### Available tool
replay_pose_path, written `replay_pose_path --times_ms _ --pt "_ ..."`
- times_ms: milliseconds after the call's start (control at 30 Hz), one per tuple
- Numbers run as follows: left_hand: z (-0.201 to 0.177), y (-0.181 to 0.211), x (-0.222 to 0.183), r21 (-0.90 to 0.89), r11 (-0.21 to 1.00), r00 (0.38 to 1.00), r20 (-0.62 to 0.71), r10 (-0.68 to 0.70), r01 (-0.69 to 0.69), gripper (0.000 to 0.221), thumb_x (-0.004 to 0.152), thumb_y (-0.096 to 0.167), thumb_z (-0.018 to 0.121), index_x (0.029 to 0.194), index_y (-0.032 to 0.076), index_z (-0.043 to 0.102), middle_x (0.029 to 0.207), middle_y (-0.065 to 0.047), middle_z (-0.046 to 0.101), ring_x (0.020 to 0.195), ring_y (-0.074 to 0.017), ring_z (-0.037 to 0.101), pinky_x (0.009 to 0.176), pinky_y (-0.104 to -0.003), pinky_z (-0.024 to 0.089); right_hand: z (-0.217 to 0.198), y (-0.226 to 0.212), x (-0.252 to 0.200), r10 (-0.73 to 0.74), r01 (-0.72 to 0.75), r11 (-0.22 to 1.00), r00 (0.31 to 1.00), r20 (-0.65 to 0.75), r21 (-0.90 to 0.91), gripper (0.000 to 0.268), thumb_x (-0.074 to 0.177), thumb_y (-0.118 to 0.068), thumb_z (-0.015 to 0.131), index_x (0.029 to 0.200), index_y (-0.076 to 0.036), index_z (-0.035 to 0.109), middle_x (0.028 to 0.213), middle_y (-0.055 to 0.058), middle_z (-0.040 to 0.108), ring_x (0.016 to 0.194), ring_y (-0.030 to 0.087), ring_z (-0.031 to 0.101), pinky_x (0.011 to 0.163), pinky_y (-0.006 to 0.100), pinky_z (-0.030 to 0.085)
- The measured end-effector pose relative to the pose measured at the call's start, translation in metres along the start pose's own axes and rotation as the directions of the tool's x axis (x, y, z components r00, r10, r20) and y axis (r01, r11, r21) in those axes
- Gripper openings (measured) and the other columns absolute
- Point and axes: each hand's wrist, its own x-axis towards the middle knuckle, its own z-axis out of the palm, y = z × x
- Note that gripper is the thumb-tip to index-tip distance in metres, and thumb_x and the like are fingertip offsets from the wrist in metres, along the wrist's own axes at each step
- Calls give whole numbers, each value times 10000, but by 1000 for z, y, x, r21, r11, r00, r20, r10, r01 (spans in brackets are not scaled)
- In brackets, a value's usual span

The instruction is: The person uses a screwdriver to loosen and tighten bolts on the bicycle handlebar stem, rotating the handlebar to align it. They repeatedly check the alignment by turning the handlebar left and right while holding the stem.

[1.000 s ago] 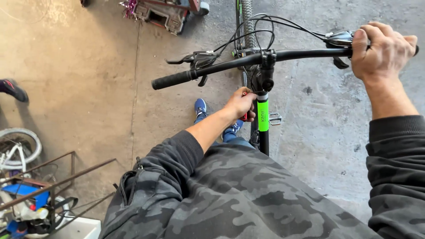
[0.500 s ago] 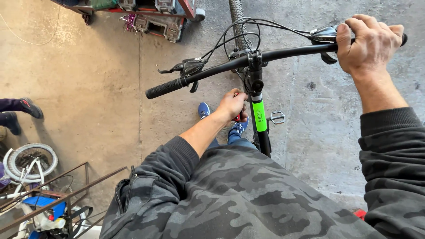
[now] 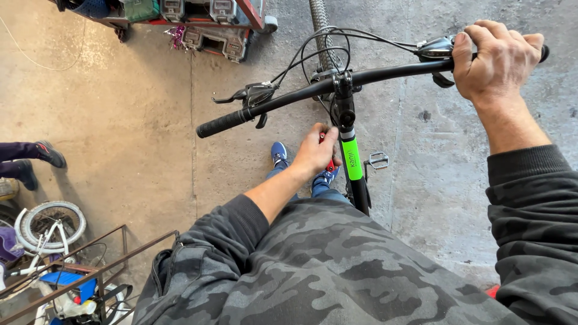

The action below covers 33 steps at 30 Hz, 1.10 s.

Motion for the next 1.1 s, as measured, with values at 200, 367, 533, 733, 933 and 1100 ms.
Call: replay_pose_path --times_ms 200,367,533,733,933,1100 --pt "-8 -29 28 -402 900 982 146 -122 171 239 1074 300 492 1132 68 504 814 -107 532 573 -238 609 490 -397 586 -1 0 0 -1 1 1000 1000 2 -4 339 1239 -413 587 1143 -255 871 1267 -92 838 887 93 715 1028 278 339" --pt "-16 0 10 -230 955 981 106 -166 186 221 1064 264 494 1110 52 535 769 -96 539 520 -222 601 443 -357 567 -9 -3 -2 -8 8 1000 1000 1 -5 306 1228 -406 616 1145 -256 870 1279 -109 834 870 92 709 1032 273 343" --pt "-75 68 -52 24 982 974 129 185 -190 140 936 187 673 969 74 597 706 -43 611 522 -149 607 409 -280 468 -39 -76 -9 87 75 872 949 -303 485 135 1043 -178 575 1126 -73 588 1007 113 643 923 273 555 999 434 416" --pt "-223 64 -3 63 918 848 -363 386 -391 237 1059 312 615 923 123 571 643 -132 612 540 -237 705 408 -298 565 -15 -201 -77 311 -634 110 754 579 766 710 792 -360 916 1305 2 583 1166 225 578 1109 403 595 993 515 482" --pt "-197 130 80 349 861 907 -65 417 -371 252 824 215 839 966 111 658 524 -152 570 423 -192 595 297 -281 411 -7 -195 -42 417 -863 202 503 757 463 385 765 -304 824 973 -43 631 783 210 573 774 380 601 702 502 430" --pt "-137 127 298 609 545 800 285 528 -576 463 745 403 841 1092 128 708 1029 -33 767 838 -172 691 745 -296 545 -52 -218 -43 498 -939 58 321 805 338 362 777 -79 739 1120 -3 655 931 102 685 797 202 611 755 316 509"
